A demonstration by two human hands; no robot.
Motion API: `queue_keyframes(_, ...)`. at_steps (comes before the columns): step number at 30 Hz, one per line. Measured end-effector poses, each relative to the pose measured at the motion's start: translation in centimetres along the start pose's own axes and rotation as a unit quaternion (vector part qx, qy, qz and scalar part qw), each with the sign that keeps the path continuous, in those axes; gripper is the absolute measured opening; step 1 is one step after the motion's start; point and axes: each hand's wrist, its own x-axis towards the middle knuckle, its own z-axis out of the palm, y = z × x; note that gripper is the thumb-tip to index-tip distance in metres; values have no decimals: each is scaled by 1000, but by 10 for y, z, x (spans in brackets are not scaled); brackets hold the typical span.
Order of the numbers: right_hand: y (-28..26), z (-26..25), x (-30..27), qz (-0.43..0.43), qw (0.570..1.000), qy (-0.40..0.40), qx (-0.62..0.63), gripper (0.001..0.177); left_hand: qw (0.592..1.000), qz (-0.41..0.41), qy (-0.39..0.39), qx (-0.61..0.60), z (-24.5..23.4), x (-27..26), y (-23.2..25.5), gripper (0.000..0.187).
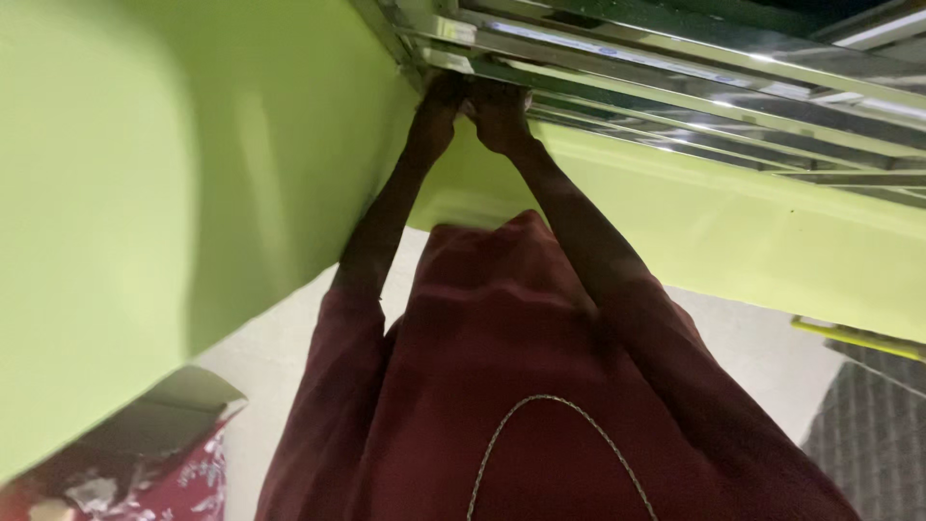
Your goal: The person cleans a metal window grille by hand with a cloth, wiping the bars and the surrounding frame before moving to another room to repeat the process.
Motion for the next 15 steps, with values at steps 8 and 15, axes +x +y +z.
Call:
queue_keyframes(8,21,-16,-22,65,997,-37,6,35,995,17,92,44,34,17,36,45)
queue_keyframes(15,92,-50,-144,79,983,163,11,55,985,143,-26,-93,90,46,140,35)
